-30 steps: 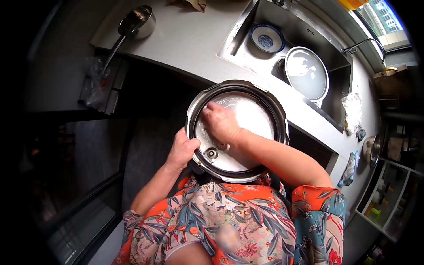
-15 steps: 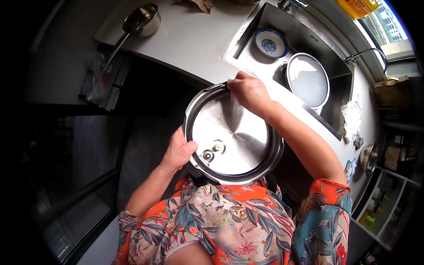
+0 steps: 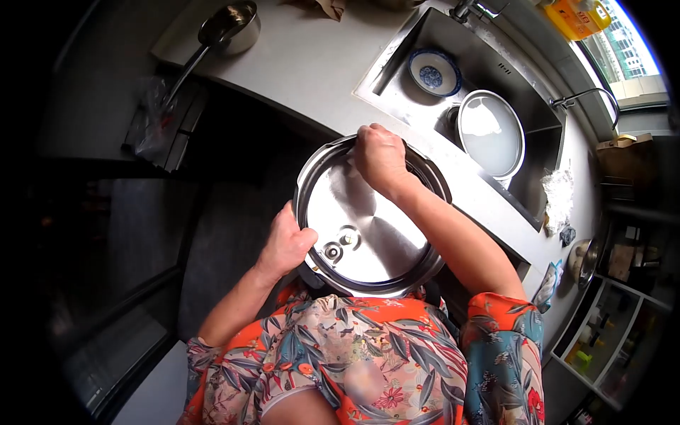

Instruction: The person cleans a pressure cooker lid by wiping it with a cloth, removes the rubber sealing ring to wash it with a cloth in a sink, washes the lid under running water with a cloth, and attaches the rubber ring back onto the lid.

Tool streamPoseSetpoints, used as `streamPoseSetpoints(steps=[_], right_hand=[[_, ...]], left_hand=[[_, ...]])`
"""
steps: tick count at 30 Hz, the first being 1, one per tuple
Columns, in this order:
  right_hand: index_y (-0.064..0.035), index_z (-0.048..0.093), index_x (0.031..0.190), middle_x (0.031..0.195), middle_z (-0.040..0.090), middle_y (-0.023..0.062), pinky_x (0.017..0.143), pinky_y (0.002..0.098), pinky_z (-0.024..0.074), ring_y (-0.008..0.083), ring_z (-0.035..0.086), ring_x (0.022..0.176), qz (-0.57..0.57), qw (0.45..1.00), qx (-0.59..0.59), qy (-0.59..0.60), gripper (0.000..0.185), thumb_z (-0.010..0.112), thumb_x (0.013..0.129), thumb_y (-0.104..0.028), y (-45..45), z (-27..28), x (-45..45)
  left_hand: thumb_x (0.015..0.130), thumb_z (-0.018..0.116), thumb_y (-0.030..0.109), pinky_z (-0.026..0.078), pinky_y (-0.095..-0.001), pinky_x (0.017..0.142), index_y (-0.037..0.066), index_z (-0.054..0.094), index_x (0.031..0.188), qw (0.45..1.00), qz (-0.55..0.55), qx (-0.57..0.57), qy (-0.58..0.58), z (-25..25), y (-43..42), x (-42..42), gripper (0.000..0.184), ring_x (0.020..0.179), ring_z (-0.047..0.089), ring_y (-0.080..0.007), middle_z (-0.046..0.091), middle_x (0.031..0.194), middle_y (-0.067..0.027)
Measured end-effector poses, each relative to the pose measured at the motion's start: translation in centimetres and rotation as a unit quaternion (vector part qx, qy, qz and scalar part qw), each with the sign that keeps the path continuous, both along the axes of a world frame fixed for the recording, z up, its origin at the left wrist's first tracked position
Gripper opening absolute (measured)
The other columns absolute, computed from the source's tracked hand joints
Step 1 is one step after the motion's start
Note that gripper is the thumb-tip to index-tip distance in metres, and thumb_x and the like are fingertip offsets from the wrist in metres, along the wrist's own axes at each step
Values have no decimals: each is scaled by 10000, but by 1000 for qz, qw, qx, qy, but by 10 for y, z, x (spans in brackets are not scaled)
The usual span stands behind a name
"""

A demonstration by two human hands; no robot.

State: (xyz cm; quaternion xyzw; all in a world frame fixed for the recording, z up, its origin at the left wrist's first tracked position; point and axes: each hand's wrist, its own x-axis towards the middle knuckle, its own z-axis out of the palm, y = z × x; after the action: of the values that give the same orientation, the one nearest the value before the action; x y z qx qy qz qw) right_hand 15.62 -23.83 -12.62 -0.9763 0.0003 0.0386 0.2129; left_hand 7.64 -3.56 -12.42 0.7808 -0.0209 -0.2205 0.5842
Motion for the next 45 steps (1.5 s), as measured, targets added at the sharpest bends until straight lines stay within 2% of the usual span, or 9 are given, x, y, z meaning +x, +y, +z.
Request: streamPoseSetpoints(steps=[5, 9, 17, 22, 27, 30, 34, 43, 45], right_hand=[[-44, 606, 837, 815, 579, 137, 698, 391, 479, 317, 591, 770, 58, 998, 27, -19, 113, 534, 792, -119, -18, 6, -8], [-54, 601, 815, 790, 578, 123, 693, 394, 480, 305, 590, 768, 65, 994, -87, -19, 122, 568, 762, -159, -41, -6, -16], [-10, 627, 815, 810, 611, 168, 693, 394, 480, 321, 609, 739, -10, 999, 26, -34, 149, 527, 812, -121, -6, -11, -7], [-26, 654, 786, 705, 626, 153, 641, 346, 498, 277, 625, 651, 21, 971, 204, 122, 133, 546, 743, -93, -31, 32, -27], [-45, 685, 760, 697, 635, 155, 651, 361, 498, 282, 626, 662, 139, 964, 115, 195, 184, 587, 726, -196, -43, 32, -53], [-24, 685, 794, 708, 639, 163, 636, 339, 494, 257, 629, 663, 77, 973, 174, 133, 241, 613, 760, -251, -17, 34, -45], [13, 635, 720, 619, 561, 32, 508, 266, 406, 100, 514, 572, -15, 846, 426, 320, 320, 606, 841, -282, 34, 32, -38], [18, 603, 662, 542, 513, 30, 411, 248, 354, 89, 461, 474, -85, 835, 439, 321, 259, 583, 817, -189, 49, 25, -32], [26, 607, 662, 551, 532, 43, 424, 264, 378, 95, 476, 484, -87, 831, 437, 334, 268, 576, 816, -191, 47, 26, -29]], left_hand=[[656, 498, 75, 485, -406, 704, -115, 482, 860, 1000, 17, -8, 0, 11, -7, 2, 280, 770, 595, -429, 590, 772, -296], [655, 502, 80, 486, -414, 693, -119, 477, 841, 1000, 15, 6, -12, 10, -9, 5, 273, 766, 589, -439, 588, 760, -300], [650, 507, 91, 482, -429, 688, -111, 468, 819, 999, 7, 34, 3, 6, -8, 3, 266, 748, 585, -443, 580, 739, -309], [649, 510, 98, 483, -408, 708, -105, 488, 863, 1000, 12, 17, 21, 18, -10, 8, 295, 770, 599, -425, 596, 773, -293], [653, 515, 105, 483, -384, 729, -110, 503, 905, 1000, 23, -15, 12, 1, -3, 4, 331, 800, 615, -389, 607, 826, -282], [653, 530, 112, 484, -384, 725, -104, 502, 920, 1000, 20, -10, 12, 9, -3, 5, 345, 798, 618, -381, 610, 827, -271], [653, 556, 118, 486, -383, 727, -99, 498, 950, 1000, 4, 25, 15, 23, -5, 7, 373, 798, 621, -367, 614, 818, -253], [722, 664, 264, 484, -381, 747, -85, 505, 975, 1000, 7, 0, 6, 14, -7, 6, 459, 846, 620, -348, 617, 871, -246], [740, 666, 204, 476, -325, 742, -59, 523, 988, 1000, 1, 12, 9, 11, -6, 5, 389, 843, 604, -226, 622, 894, -157]])
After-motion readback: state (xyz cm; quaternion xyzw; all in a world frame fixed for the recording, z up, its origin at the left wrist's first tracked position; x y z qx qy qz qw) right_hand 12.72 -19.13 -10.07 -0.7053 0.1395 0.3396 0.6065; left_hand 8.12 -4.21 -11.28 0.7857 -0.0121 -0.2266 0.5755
